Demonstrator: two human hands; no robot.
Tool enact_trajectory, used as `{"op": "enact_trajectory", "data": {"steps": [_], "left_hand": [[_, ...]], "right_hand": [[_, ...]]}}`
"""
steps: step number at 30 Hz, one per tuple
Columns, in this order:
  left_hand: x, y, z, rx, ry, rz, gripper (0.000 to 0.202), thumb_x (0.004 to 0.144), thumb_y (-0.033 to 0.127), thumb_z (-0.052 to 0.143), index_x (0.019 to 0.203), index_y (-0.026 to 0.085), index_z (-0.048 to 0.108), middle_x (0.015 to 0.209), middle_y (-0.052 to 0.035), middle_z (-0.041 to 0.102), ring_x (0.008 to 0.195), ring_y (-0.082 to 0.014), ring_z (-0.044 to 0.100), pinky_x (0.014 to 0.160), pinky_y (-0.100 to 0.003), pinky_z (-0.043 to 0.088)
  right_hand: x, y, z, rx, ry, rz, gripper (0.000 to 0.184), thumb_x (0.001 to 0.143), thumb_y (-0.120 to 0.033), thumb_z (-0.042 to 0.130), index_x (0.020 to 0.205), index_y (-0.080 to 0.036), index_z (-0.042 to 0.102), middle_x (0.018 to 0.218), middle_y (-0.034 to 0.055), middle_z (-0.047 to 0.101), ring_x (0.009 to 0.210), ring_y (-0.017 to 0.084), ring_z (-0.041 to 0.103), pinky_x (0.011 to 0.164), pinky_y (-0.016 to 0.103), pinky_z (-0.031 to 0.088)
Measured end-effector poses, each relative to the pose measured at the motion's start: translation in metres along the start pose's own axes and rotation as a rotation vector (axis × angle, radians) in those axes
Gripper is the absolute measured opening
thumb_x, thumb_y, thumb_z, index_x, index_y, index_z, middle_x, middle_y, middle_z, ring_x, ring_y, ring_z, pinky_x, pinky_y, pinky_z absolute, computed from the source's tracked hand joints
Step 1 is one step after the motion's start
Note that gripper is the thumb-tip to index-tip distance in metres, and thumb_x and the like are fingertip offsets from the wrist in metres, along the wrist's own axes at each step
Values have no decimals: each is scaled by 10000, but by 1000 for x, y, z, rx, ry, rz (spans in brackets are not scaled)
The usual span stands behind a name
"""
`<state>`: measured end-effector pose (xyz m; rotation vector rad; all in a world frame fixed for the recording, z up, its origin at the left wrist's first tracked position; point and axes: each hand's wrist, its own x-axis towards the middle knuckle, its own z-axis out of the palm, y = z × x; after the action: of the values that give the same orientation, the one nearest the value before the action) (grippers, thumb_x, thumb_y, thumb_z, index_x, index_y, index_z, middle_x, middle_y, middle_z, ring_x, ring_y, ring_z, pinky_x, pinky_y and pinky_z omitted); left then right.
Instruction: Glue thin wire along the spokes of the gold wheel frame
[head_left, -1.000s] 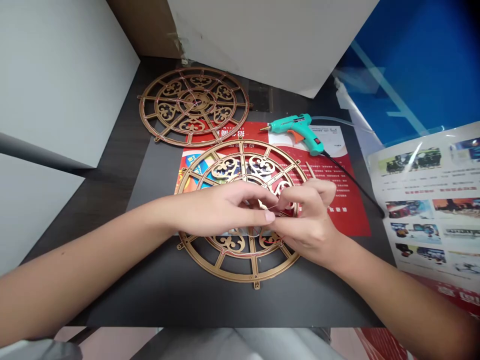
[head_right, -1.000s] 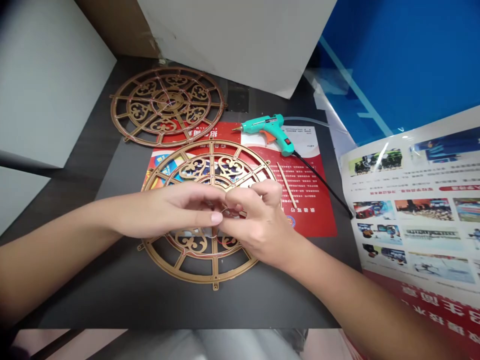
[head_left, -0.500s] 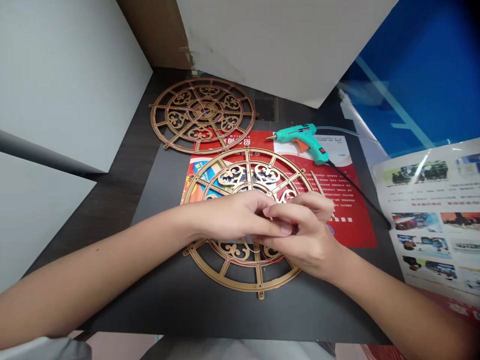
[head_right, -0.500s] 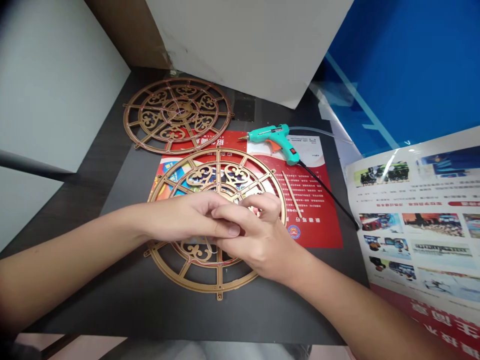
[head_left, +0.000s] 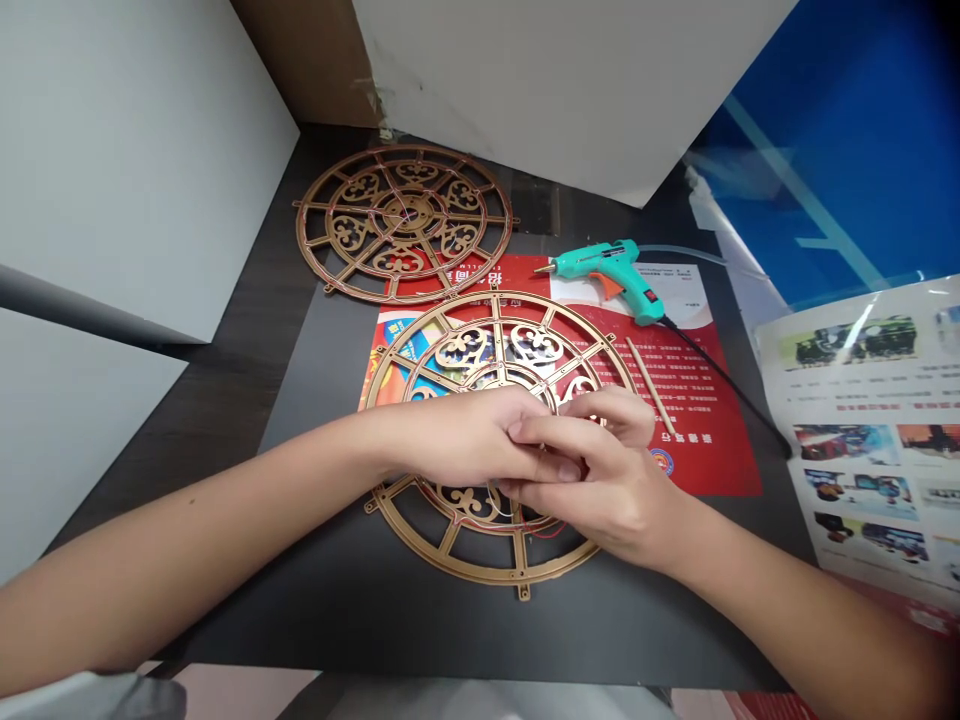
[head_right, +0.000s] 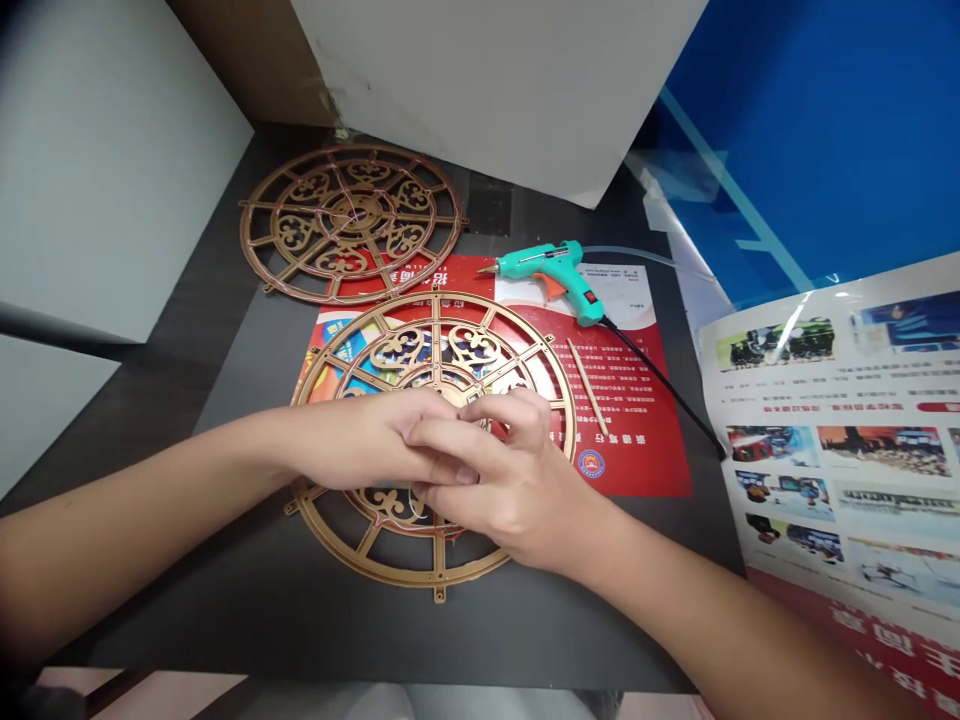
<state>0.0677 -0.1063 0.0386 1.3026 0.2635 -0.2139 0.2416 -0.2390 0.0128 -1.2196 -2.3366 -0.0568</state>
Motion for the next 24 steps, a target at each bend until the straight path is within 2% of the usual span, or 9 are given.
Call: {"op": "enact_trajectory", "data": {"steps": [5, 7, 10, 14, 17, 19, 21, 23, 24], "left_hand": [[-1, 5, 1, -33, 90, 5, 81, 824, 138, 689, 745, 148, 701, 681, 29, 582, 625, -78, 487, 553, -193, 385], [-3, 5, -1, -41, 154, -11, 43, 832, 159, 717, 811, 151, 754, 704, 19, 623, 613, -80, 497, 539, -199, 377], [-4, 5, -5, -33, 291, 12, 72, 864, 216, 764, 842, 150, 782, 676, 17, 625, 546, -64, 451, 497, -197, 334], [-3, 5, -10, 3, 391, 53, 173, 924, 295, 767, 985, 137, 804, 682, 1, 653, 554, -78, 513, 506, -199, 415], [-4, 7, -12, 40, 492, 77, 227, 1001, 261, 627, 1135, 145, 769, 801, -20, 691, 565, -82, 540, 485, -202, 432], [-8, 11, -15, 133, 556, 45, 278, 999, 189, 524, 1161, 152, 746, 817, -20, 680, 557, -86, 531, 486, -212, 434], [-15, 17, -16, 310, 533, -40, 296, 942, 141, 522, 1122, 163, 756, 783, -9, 662, 601, -106, 570, 527, -222, 452], [-23, 25, -14, 544, 303, -147, 272, 961, 218, 596, 1152, 209, 789, 916, -16, 717, 757, -129, 647, 646, -233, 501], [-26, 28, -12, 610, 227, -176, 263, 966, 289, 649, 1181, 221, 786, 906, -4, 702, 762, -135, 631, 649, -237, 488]], "right_hand": [[4, 1, -1, 38, 98, 37, 274, 1019, -152, 736, 1042, -397, 856, 1249, 17, 701, 1176, 250, 477, 1019, 406, 495], [6, 1, -2, 34, 116, 47, 256, 1014, -146, 742, 1026, -379, 846, 1238, 34, 687, 1175, 253, 473, 1003, 400, 503], [7, 2, -5, 10, 138, 53, 242, 1017, -142, 731, 1007, -361, 833, 1250, 59, 653, 1193, 265, 462, 988, 405, 495], [3, 4, -4, -26, 168, 79, 239, 1003, -159, 752, 1033, -377, 846, 1131, 82, 614, 1122, 280, 446, 938, 423, 474], [-1, 7, 0, -50, 196, 125, 186, 986, -206, 802, 1006, -381, 863, 962, 77, 539, 1030, 266, 445, 870, 414, 450], [-3, 10, 3, -65, 233, 149, 157, 973, -220, 833, 988, -373, 864, 946, 63, 507, 1011, 248, 455, 854, 403, 437], [-3, 14, 5, -75, 313, 139, 166, 952, -197, 855, 986, -359, 854, 977, 56, 500, 1016, 238, 469, 844, 399, 425], [-2, 18, 6, -73, 373, 117, 215, 929, -149, 865, 1007, -347, 837, 1005, 57, 499, 1030, 241, 473, 831, 399, 410], [-2, 19, 7, -70, 392, 108, 238, 921, -127, 865, 1015, -342, 826, 1011, 58, 500, 1031, 245, 472, 824, 402, 402]]}}
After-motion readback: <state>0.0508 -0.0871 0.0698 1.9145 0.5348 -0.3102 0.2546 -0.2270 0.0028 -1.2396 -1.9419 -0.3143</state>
